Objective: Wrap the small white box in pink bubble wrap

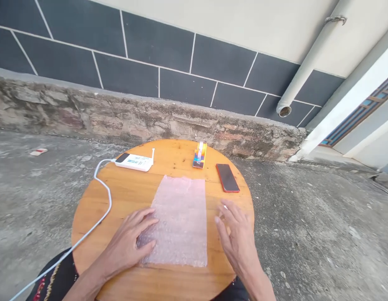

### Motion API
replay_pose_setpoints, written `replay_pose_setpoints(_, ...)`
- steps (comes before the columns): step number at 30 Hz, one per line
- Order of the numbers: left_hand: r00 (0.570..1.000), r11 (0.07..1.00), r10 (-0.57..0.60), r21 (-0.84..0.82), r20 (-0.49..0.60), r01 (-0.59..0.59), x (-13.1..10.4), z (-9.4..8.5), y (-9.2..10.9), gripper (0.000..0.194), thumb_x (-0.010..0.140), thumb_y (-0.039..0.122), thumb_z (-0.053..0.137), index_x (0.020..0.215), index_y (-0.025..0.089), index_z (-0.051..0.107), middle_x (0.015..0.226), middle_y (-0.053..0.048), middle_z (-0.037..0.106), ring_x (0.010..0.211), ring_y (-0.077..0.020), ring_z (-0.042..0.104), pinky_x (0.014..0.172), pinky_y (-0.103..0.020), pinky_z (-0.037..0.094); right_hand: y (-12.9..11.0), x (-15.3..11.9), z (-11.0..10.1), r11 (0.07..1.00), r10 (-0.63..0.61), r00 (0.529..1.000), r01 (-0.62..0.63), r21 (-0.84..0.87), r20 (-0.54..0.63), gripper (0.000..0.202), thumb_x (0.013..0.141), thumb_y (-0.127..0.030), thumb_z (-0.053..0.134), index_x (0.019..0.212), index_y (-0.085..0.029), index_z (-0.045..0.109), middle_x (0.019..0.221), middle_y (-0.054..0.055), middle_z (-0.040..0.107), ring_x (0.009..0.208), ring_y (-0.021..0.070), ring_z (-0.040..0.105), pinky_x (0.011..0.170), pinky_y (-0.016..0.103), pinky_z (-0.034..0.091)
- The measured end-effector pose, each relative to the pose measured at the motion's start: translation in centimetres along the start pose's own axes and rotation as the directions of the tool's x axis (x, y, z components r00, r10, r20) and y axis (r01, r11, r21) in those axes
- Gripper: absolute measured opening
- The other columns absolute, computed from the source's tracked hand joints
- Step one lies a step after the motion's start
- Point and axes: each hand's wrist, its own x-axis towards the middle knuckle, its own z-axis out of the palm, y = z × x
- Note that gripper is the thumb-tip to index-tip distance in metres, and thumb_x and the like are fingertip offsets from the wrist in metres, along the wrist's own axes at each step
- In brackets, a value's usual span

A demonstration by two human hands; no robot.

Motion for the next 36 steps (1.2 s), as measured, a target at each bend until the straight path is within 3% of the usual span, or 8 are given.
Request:
replay_pose_setpoints(2, 0.999, 1.000, -0.009, 0.015, -0.032, 0.009, -0.2, 0.3, -0.6, 0.042, 0.071, 0.026, 0.061, 0.112, 0.027, 0.059, 0.135, -0.006, 0.047, 0.121, -0.0303, 0.045, 0.099, -0.046, 0.042, 2.3, -1.4, -1.1, 0.990, 0.131, 0.990, -0.128, 0.067, -0.047, 0.040, 0.088, -0.042, 0.049, 0.122, -0.023, 0.055, 0.131, 0.010, 0.054, 0.122, 0.0275, 0.048, 0.101, 0.047, 0.038)
replay_pose_setpoints(5, 0.997, 0.999, 0.007, 0.033, -0.072, -0.005, -0.3, 0.5, -1.2, 0.040, 0.075, 0.032, 0.061, 0.115, 0.027, 0.056, 0.135, -0.006, 0.045, 0.121, -0.0296, 0.045, 0.098, -0.046, 0.043, 4.7, -2.6, -0.2, 0.928, 0.298, 0.954, -0.293, 0.230, 0.013, 0.062, 0.081, -0.043, 0.056, 0.136, -0.019, 0.039, 0.135, 0.014, 0.049, 0.124, 0.0284, 0.046, 0.099, 0.048, 0.041)
replay_pose_setpoints(10, 1.000, 0.996, 0.025, 0.086, -0.014, -0.024, -0.2, 0.2, -0.7, 0.036, 0.075, 0.028, 0.060, 0.111, 0.029, 0.061, 0.132, -0.005, 0.049, 0.119, -0.0291, 0.046, 0.097, -0.046, 0.043, 5.8, -2.4, 3.5, 0.793, 0.335, 0.937, -0.336, 0.507, 0.097, 0.067, 0.080, -0.038, 0.058, 0.138, -0.015, 0.034, 0.128, 0.014, 0.056, 0.115, 0.0250, 0.055, 0.099, 0.043, 0.043)
replay_pose_setpoints(13, 1.000, 0.994, 0.004, 0.107, 0.020, -0.006, 0.1, -0.1, 0.0, 0.033, 0.074, 0.024, 0.059, 0.107, 0.027, 0.063, 0.130, -0.006, 0.051, 0.120, -0.0293, 0.046, 0.098, -0.047, 0.041, 5.8, -2.2, 3.9, 0.772, 0.382, 0.918, -0.382, 0.508, 0.109, 0.063, 0.079, -0.039, 0.059, 0.134, -0.015, 0.040, 0.124, 0.014, 0.058, 0.110, 0.0256, 0.058, 0.098, 0.043, 0.043)
replay_pose_setpoints(18, 1.000, 0.996, -0.014, 0.083, 0.025, 0.012, 0.2, -0.3, 0.3, 0.035, 0.072, 0.021, 0.059, 0.107, 0.026, 0.063, 0.131, -0.006, 0.051, 0.120, -0.0292, 0.045, 0.099, -0.047, 0.039, 2.8, -1.7, 2.8, 0.787, 0.337, 0.927, -0.373, 0.492, 0.164, 0.055, 0.079, -0.037, 0.059, 0.129, -0.019, 0.045, 0.117, 0.011, 0.062, 0.097, 0.0241, 0.062, 0.088, 0.043, 0.049)
replay_pose_setpoints(23, 1.000, 0.998, -0.006, 0.058, 0.014, 0.005, 0.2, -0.4, 0.3, 0.038, 0.071, 0.019, 0.059, 0.108, 0.026, 0.062, 0.131, -0.006, 0.050, 0.122, -0.0296, 0.043, 0.100, -0.048, 0.038, -3.5, 0.5, 3.8, 0.824, 0.097, 0.975, -0.193, 0.532, 0.202, 0.048, 0.079, -0.027, 0.058, 0.125, -0.022, 0.047, 0.122, 0.008, 0.059, 0.106, 0.0230, 0.057, 0.092, 0.041, 0.046)
replay_pose_setpoints(26, 1.000, 0.999, -0.005, 0.038, 0.009, 0.004, 0.2, -0.5, 0.4, 0.037, 0.071, 0.018, 0.059, 0.107, 0.025, 0.062, 0.131, -0.007, 0.050, 0.121, -0.0295, 0.044, 0.100, -0.048, 0.037, -5.7, 1.7, 5.0, 0.840, -0.001, 0.973, -0.123, 0.529, 0.229, 0.046, 0.078, -0.023, 0.059, 0.123, -0.023, 0.048, 0.123, 0.006, 0.059, 0.112, 0.0229, 0.054, 0.095, 0.040, 0.044)
replay_pose_setpoints(36, 0.999, 1.000, -0.012, -0.022, -0.043, 0.011, 0.3, -0.7, 0.4, 0.035, 0.069, 0.015, 0.059, 0.102, 0.024, 0.065, 0.126, -0.006, 0.054, 0.118, -0.0289, 0.046, 0.100, -0.047, 0.037, -6.4, 2.1, 6.7, 0.867, 0.031, 0.950, -0.180, 0.464, 0.312, 0.046, 0.075, -0.020, 0.063, 0.120, -0.022, 0.051, 0.118, 0.005, 0.062, 0.107, 0.0232, 0.058, 0.092, 0.039, 0.045)
